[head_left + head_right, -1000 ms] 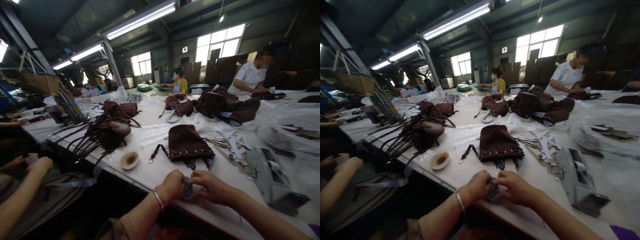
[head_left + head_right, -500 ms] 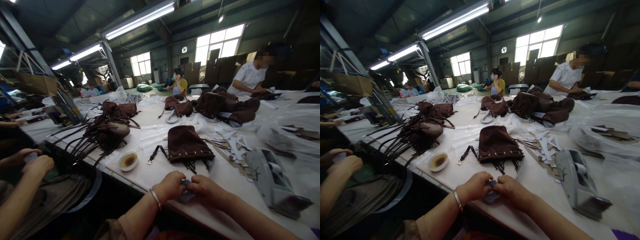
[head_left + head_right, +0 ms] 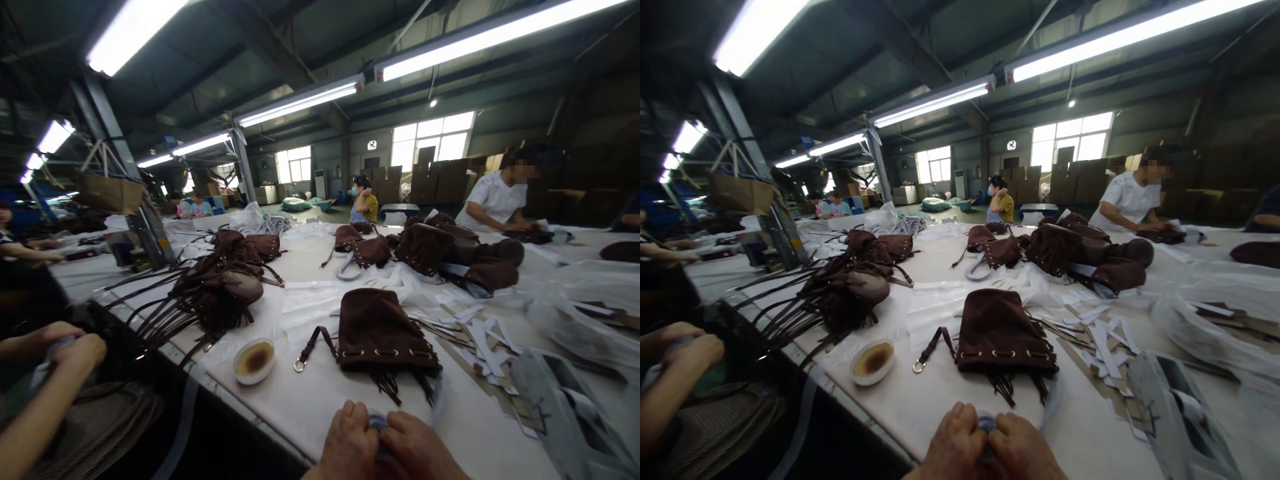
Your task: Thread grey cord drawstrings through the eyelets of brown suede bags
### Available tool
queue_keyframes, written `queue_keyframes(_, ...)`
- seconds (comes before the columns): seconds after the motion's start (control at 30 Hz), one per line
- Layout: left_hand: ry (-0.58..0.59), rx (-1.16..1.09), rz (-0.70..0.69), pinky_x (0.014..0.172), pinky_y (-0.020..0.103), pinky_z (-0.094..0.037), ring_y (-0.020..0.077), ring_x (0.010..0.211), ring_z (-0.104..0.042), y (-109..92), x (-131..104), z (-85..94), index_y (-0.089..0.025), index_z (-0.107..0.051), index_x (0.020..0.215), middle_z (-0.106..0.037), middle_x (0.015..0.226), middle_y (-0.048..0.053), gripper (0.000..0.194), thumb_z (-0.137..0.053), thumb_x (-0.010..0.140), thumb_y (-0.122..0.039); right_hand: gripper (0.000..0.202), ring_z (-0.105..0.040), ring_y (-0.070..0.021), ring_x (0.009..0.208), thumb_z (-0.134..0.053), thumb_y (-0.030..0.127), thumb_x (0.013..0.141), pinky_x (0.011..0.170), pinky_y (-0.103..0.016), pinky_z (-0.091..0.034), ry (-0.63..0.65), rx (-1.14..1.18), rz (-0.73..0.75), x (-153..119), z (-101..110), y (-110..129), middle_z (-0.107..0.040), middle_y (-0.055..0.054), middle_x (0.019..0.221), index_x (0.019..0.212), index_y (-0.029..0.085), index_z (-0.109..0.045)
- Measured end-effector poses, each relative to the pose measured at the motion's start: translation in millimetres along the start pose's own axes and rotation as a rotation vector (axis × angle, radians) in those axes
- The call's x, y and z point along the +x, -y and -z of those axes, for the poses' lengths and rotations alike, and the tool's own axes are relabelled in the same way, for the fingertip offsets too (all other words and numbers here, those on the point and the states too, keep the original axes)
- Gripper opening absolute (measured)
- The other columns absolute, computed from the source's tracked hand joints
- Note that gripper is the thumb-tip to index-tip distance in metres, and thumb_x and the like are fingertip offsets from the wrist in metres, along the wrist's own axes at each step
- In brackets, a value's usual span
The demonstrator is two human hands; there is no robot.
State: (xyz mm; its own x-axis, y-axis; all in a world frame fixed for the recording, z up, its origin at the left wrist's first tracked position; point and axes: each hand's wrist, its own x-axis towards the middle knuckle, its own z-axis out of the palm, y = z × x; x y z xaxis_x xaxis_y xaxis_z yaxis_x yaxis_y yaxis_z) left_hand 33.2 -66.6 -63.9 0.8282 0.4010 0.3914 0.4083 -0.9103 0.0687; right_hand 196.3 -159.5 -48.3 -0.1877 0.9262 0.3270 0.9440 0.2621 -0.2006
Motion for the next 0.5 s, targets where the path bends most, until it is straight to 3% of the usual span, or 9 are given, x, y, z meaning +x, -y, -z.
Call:
queue_keyframes(0.1,-0.009,0.093,-0.042,0.063,0.032,-0.037,0.0221,0.078,-0.048,7,4,-23.9,-0.019,-0.064,0.07,-0.054,0.075,0.007,0.013,-0.069,0.079,-0.026,0.013,-0.058,-0.018,0.064,-0.068,0.03,0.081,0.057,-0.029,-0.034,-0.029,-0.043,0.072,1,-7,-8,-0.064,-0.004,0.073,0.073,0.021,-0.063)
queue_keyframes(0.17,0.051,0.07,-0.096,0.061,0.032,-0.035,0.0204,0.074,-0.047,9,8,-23.8,-0.019,-0.062,0.066,-0.052,0.07,0.006,0.02,-0.07,0.079,-0.033,0.013,-0.056,-0.0174,0.063,-0.071,0.032,0.08,0.056,-0.029,-0.032,-0.058,-0.087,0.128,1,-6,-12,-0.064,-0.003,0.073,0.075,0.022,-0.063)
queue_keyframes(0.3,0.206,-0.038,-0.329,0.067,0.034,-0.035,0.0176,0.067,-0.044,17,20,5.3,-0.019,-0.061,0.067,-0.051,0.065,0.002,0.032,-0.067,0.081,-0.047,0.012,-0.051,-0.0193,0.063,-0.074,0.03,0.079,0.06,-0.033,-0.028,-0.136,-0.222,0.253,2,14,-16,-0.06,0.0,0.071,0.081,0.028,-0.063)
queue_keyframes(0.4,0.304,-0.088,-0.539,0.074,0.035,-0.035,0.0173,0.072,-0.046,27,30,33.4,-0.019,-0.06,0.072,-0.052,0.066,-0.001,0.018,-0.07,0.078,-0.033,0.014,-0.05,-0.0206,0.069,-0.072,0.026,0.081,0.065,-0.034,-0.027,-0.053,-0.213,0.261,5,38,-12,-0.06,0.0,0.078,0.09,0.032,-0.063)
queue_keyframes(0.5,0.336,-0.107,-0.573,0.078,0.034,-0.036,0.017,0.072,-0.046,32,35,53.8,-0.019,-0.062,0.072,-0.052,0.067,0.0,0.01,-0.067,0.079,-0.023,0.012,-0.051,-0.0201,0.077,-0.066,0.02,0.086,0.068,-0.035,-0.028,0.056,-0.138,0.243,8,52,-5,-0.062,0.0,0.085,0.093,0.03,-0.064)
